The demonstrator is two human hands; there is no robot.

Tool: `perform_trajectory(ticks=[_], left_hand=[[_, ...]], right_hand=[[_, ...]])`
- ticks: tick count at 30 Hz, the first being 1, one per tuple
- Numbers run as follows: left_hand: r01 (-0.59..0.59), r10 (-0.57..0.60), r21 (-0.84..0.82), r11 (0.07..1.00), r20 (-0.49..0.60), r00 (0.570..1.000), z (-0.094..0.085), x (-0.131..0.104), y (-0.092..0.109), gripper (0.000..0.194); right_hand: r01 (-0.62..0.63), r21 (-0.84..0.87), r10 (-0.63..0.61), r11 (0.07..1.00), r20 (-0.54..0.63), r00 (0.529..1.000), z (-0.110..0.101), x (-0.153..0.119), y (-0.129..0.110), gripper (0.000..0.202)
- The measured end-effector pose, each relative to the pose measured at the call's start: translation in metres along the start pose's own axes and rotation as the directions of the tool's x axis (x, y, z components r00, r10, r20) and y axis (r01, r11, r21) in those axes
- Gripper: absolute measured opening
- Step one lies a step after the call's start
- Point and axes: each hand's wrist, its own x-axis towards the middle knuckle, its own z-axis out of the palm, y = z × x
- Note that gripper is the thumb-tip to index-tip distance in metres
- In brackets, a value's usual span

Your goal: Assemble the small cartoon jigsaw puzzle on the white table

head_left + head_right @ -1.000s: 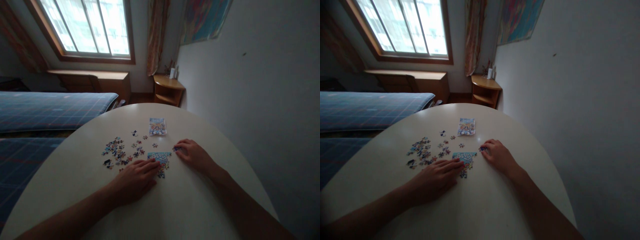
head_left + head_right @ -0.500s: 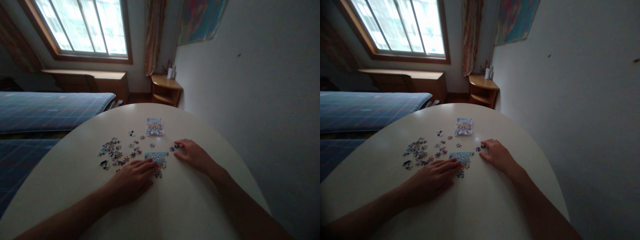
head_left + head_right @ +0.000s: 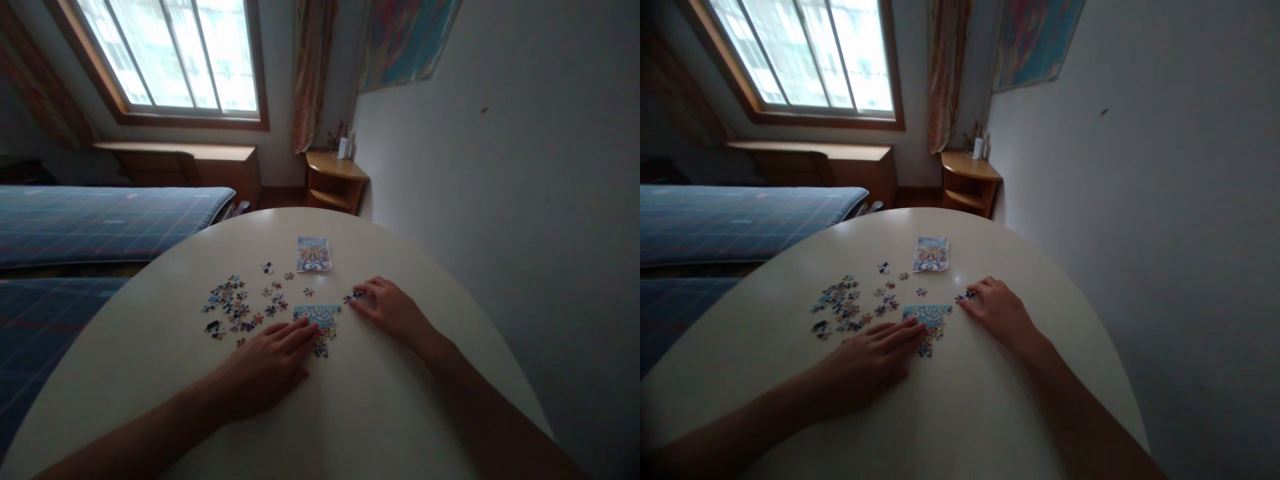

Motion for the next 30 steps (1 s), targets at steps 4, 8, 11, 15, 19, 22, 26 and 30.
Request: perform_trajectory(ticks=[4, 8, 11, 15, 19, 22, 26, 30], left_hand=[[0.013, -0.013, -0.012, 1.000, 0.069, 0.998, -0.004, -0.005, 0.004, 0.065], [0.016, -0.013, -0.032, 0.999, 0.089, 0.996, -0.008, -0.006, 0.005, 0.065], [-0.003, 0.007, -0.047, 0.999, 0.080, 0.997, -0.014, -0.004, 0.000, 0.060], [0.081, -0.082, -0.023, 0.996, -0.057, 0.995, -0.023, -0.005, -0.021, 0.037], [0.278, -0.265, 0.058, 0.959, -0.172, 0.949, -0.029, -0.011, -0.051, 0.026], [0.252, -0.243, 0.046, 0.967, -0.144, 0.959, -0.029, -0.015, -0.067, 0.028], [0.229, -0.224, 0.055, 0.972, -0.076, 0.972, -0.028, -0.018, -0.077, 0.028], [0.252, -0.249, 0.022, 0.967, -0.099, 0.963, -0.029, -0.020, -0.083, 0.023]], right_hand=[[0.005, 0.016, -0.005, 1.000, 0.006, 1.000, 0.004, 0.002, -0.003, 0.028], [-0.006, 0.038, 0.006, 0.999, 0.019, 1.000, 0.006, 0.003, -0.001, 0.024], [-0.003, 0.041, 0.002, 0.999, 0.020, 1.000, 0.006, 0.003, 0.000, 0.023], [0.002, 0.042, -0.003, 0.999, 0.021, 1.000, 0.006, 0.002, 0.001, 0.021], [-0.003, 0.044, 0.001, 0.999, 0.034, 0.999, 0.006, 0.003, 0.001, 0.021], [-0.018, 0.050, 0.016, 0.999, 0.036, 0.999, 0.007, 0.003, 0.003, 0.021], [-0.017, 0.058, 0.014, 0.998, 0.038, 0.999, 0.008, 0.004, 0.004, 0.021], [-0.017, 0.050, 0.015, 0.999, 0.040, 0.999, 0.008, 0.004, 0.004, 0.022]])
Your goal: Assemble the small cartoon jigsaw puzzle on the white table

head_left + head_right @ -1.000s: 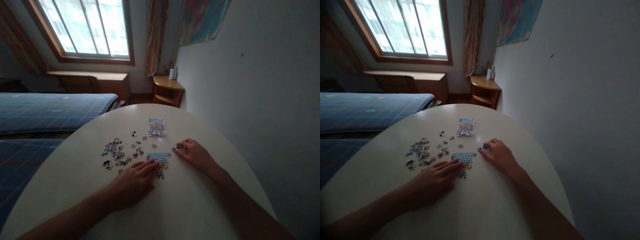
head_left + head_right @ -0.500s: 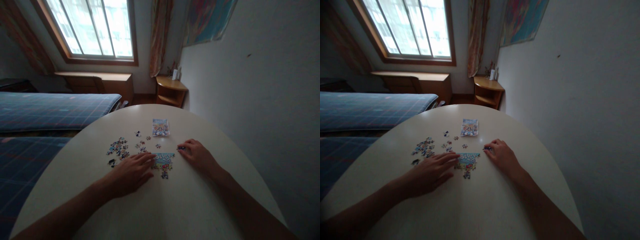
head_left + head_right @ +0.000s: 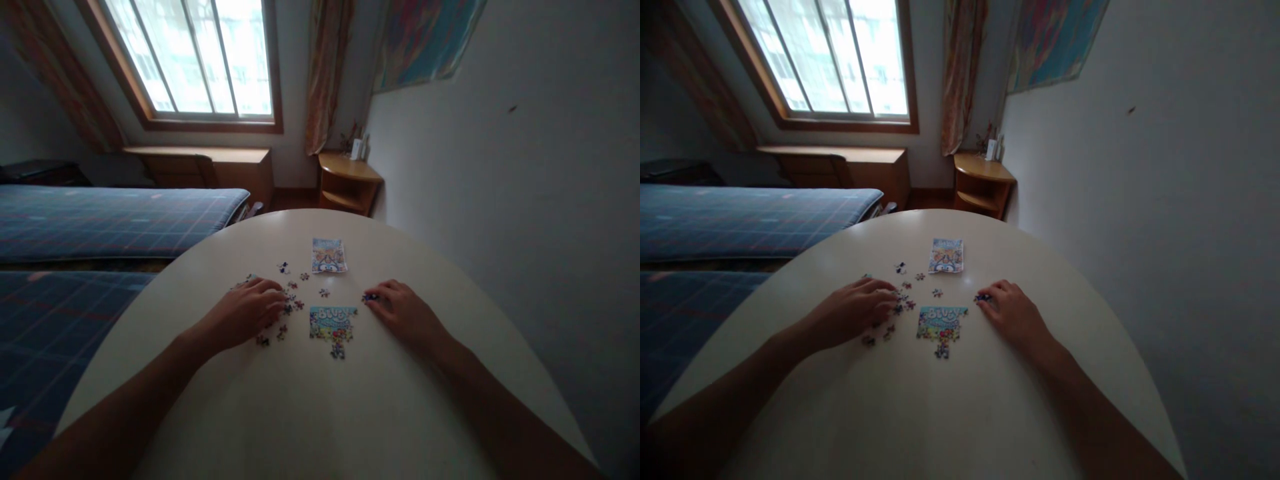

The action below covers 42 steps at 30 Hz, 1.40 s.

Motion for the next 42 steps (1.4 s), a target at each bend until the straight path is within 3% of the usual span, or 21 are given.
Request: perform_trajectory(ticks=[7, 19, 29, 42], left_hand=[[0.178, -0.176, 0.012, 0.984, -0.102, 0.979, 0.006, 0.007, -0.003, 0.020], [0.075, -0.080, -0.045, 0.996, -0.114, 0.990, 0.024, 0.011, 0.000, 0.017], [0.146, -0.150, -0.039, 0.989, -0.137, 0.979, 0.022, 0.011, 0.002, 0.015], [0.174, -0.179, -0.063, 0.983, -0.082, 0.980, 0.020, 0.013, 0.001, 0.016]], right_hand=[[0.004, -0.017, -0.004, 1.000, -0.006, 1.000, 0.000, 0.000, 0.000, 0.021], [0.001, -0.023, -0.001, 1.000, -0.002, 1.000, 0.000, 0.000, -0.002, 0.020], [0.014, -0.036, -0.014, 0.999, -0.004, 1.000, -0.001, 0.000, -0.001, 0.020], [0.005, -0.012, -0.005, 1.000, -0.006, 1.000, 0.001, 0.000, 0.000, 0.020]])
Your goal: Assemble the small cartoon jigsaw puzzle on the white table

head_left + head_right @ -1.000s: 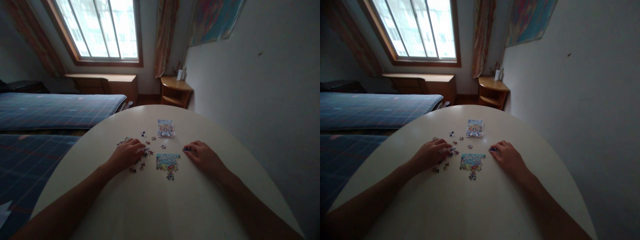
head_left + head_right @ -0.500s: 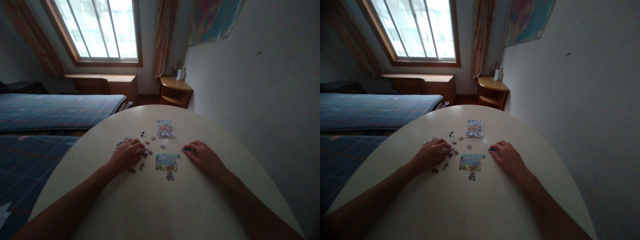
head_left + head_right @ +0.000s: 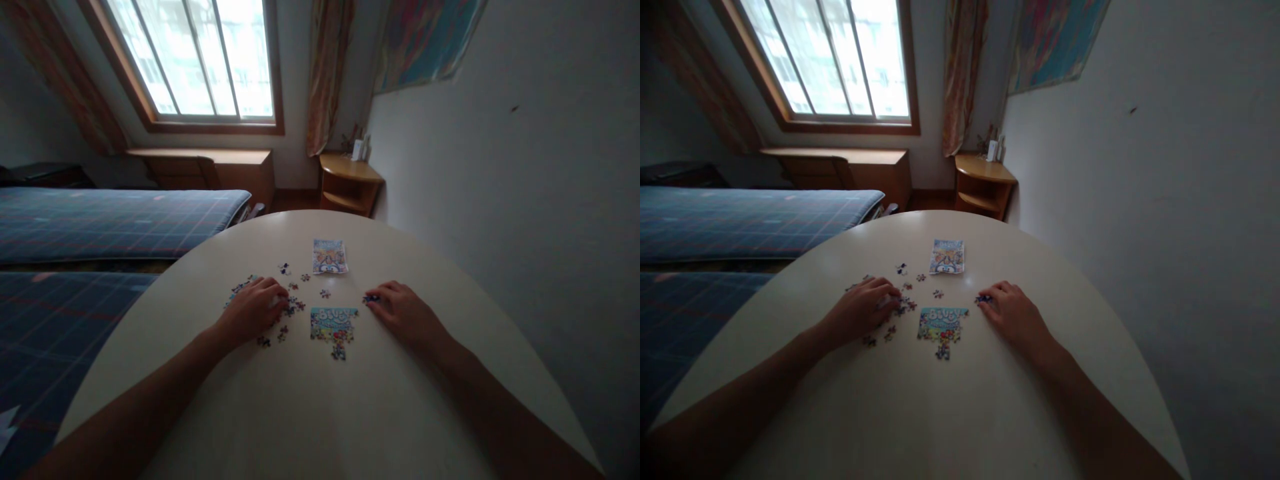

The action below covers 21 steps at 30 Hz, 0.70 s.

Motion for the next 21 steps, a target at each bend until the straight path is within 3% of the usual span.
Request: perform_trajectory(ticks=[9, 21], left_hand=[[0.049, -0.049, -0.011, 0.999, 0.009, 0.999, 0.0019, 0.0031, 0.0040, 0.013], [0.030, -0.030, -0.005, 1.000, 0.012, 0.999, 0.0043, 0.0047, 0.0008, 0.013]], right_hand=[[-0.003, 0.022, 0.004, 1.000, -0.017, 1.000, -0.0010, -0.0013, -0.0019, 0.022], [0.030, 0.017, -0.030, 0.999, -0.031, 0.999, -0.0009, -0.0036, -0.0004, 0.020]])
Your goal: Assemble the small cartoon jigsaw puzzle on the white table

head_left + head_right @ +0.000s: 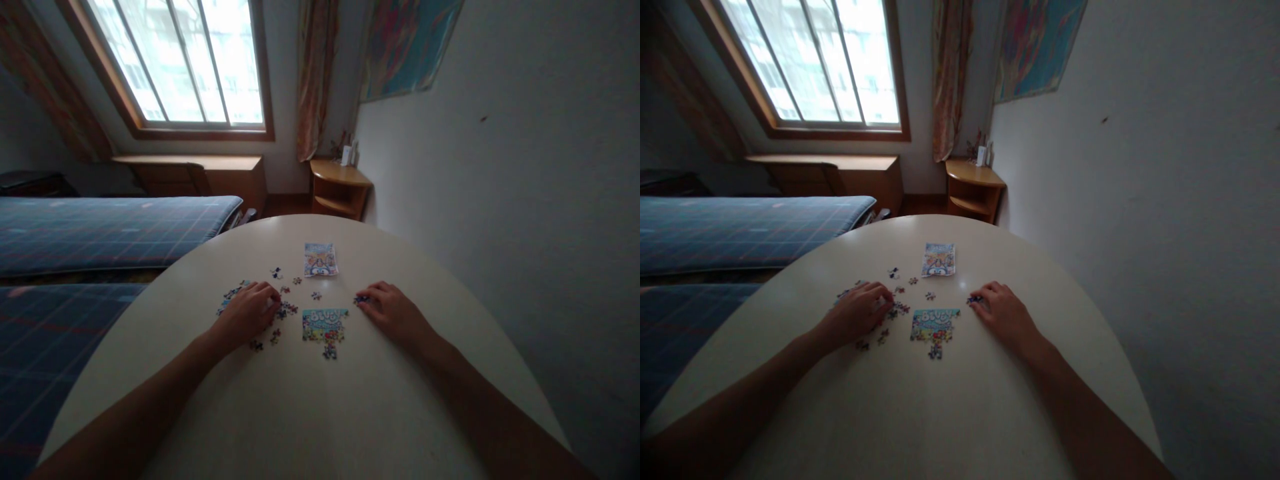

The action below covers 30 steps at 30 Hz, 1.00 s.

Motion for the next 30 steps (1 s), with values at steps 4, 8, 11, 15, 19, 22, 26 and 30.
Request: perform_trajectory(ticks=[4, 8, 11, 15, 19, 22, 26, 30], left_hand=[[0.031, -0.031, 0.017, 0.999, 0.007, 0.999, -0.002, 0.000, 0.003, 0.011], [0.075, -0.075, 0.056, 0.996, -0.010, 0.997, -0.005, -0.001, 0.007, 0.011], [0.083, -0.082, 0.078, 0.993, -0.026, 0.996, -0.007, -0.002, 0.009, 0.011], [0.096, -0.094, 0.080, 0.992, -0.032, 0.995, -0.007, -0.003, 0.008, 0.012], [0.070, -0.067, 0.053, 0.996, -0.057, 0.996, -0.007, -0.004, 0.006, 0.015], [0.086, -0.082, 0.044, 0.995, -0.089, 0.993, -0.005, -0.005, 0.001, 0.016], [0.115, -0.108, 0.046, 0.992, -0.129, 0.986, -0.002, -0.006, -0.008, 0.019], [0.144, -0.138, 0.046, 0.988, -0.119, 0.983, 0.001, -0.006, -0.013, 0.025]], right_hand=[[0.002, 0.003, -0.002, 1.000, -0.010, 1.000, 0.000, -0.001, -0.001, 0.020], [-0.005, 0.010, 0.006, 1.000, -0.015, 1.000, 0.000, -0.002, -0.001, 0.020], [-0.010, 0.017, 0.010, 1.000, -0.015, 1.000, 0.000, -0.001, -0.001, 0.019], [-0.013, 0.031, 0.013, 0.999, -0.008, 1.000, 0.000, -0.001, 0.000, 0.021], [-0.003, 0.032, 0.004, 0.999, -0.012, 1.000, 0.001, 0.000, 0.002, 0.022], [-0.007, 0.024, 0.007, 1.000, -0.014, 1.000, 0.002, 0.000, 0.004, 0.021], [-0.013, 0.027, 0.014, 1.000, -0.013, 1.000, 0.002, 0.001, 0.003, 0.019], [-0.015, 0.015, 0.015, 1.000, -0.012, 1.000, 0.001, 0.001, 0.002, 0.018]])
